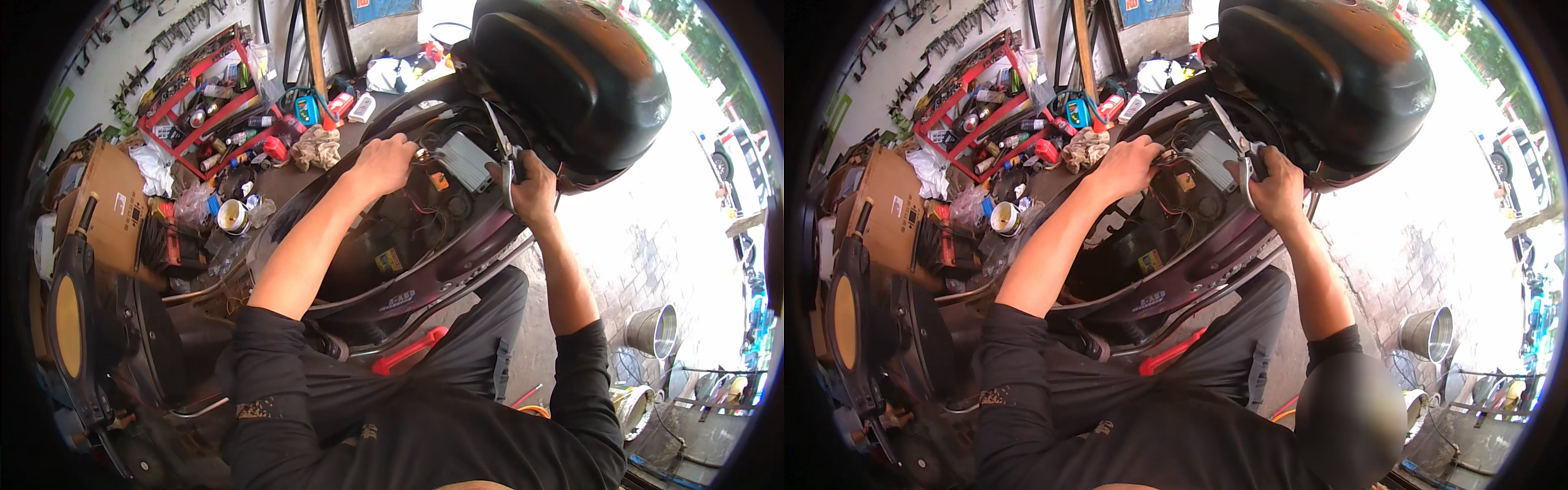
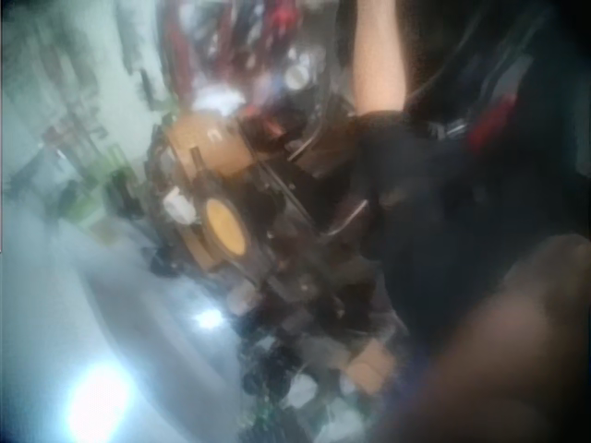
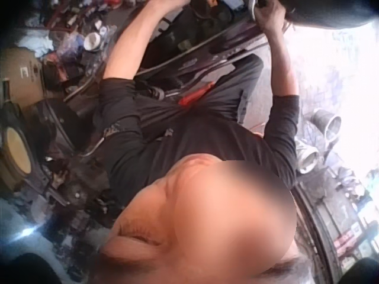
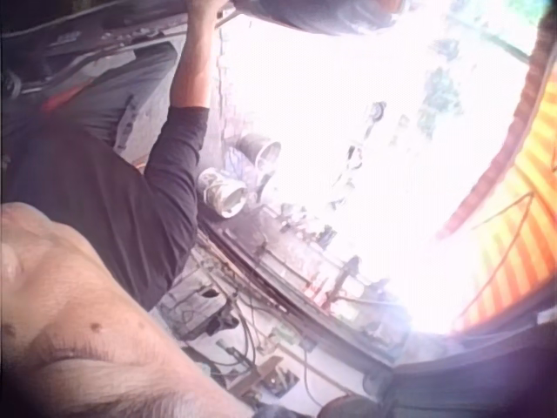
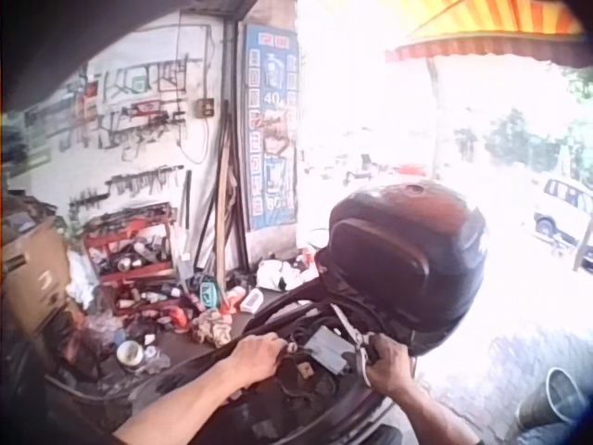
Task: The person works on the internal electronics of a scooter with the seat open, using a wrench and pliers to adjust components and wires. The person removes a small rectangular component, manipulates it with pliers, and continues adjusting wiring inside the compartment.
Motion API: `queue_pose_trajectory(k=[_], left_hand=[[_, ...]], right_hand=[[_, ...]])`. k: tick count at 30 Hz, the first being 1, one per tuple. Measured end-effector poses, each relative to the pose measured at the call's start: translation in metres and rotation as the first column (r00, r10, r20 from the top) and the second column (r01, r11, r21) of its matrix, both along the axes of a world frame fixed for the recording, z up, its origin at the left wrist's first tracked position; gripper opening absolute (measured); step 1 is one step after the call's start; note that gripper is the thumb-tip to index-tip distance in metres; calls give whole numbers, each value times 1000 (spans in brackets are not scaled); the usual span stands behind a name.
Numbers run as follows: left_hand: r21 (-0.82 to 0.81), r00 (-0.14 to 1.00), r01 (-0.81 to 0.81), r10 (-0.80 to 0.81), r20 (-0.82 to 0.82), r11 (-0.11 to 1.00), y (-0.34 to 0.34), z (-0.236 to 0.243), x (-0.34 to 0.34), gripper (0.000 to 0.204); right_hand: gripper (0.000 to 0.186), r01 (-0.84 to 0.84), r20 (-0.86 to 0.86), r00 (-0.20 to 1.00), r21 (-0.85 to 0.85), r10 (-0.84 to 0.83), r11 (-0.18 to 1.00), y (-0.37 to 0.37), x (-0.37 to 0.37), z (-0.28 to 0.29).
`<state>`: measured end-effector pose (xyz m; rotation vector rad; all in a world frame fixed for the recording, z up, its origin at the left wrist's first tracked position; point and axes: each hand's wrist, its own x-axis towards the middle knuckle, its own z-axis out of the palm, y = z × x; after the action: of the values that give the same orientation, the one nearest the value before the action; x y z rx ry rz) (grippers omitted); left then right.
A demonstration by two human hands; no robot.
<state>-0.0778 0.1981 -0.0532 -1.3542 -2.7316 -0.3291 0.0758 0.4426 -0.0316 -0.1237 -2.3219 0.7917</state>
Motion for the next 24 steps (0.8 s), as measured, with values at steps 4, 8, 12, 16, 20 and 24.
queue_pose_trajectory(k=[4, 8, 12, 16, 20, 24], left_hand=[[316, 943, -52, -57, 328, 947, 2, 0, -37, 20], [539, 803, -529, 182, 567, 656, -10, -38, -82, 29], [674, 985, -163, 152, 77, 720, 15, -52, -55, 23], [472, 985, 147, -85, -151, 869, 17, -50, -48, 25], [163, 997, -40, 30, 66, 986, 5, -67, -61, 26], [-357, 983, -169, 184, 7, 919, 24, -47, -54, 26]], right_hand=[[49, 3, -23, 1000, -49, -4, 999, 4, 0, -1], [48, -28, -15, 1000, -24, 28, 999, -2, -5, -2], [47, -8, -29, 1000, 17, 9, 1000, 4, -2, -3], [47, -17, -34, 999, 42, 18, 999, 2, -2, -2], [45, -13, -9, 1000, 34, 14, 999, -5, -4, -2], [44, 24, 53, 998, 31, -26, 999, 0, -2, -1]])
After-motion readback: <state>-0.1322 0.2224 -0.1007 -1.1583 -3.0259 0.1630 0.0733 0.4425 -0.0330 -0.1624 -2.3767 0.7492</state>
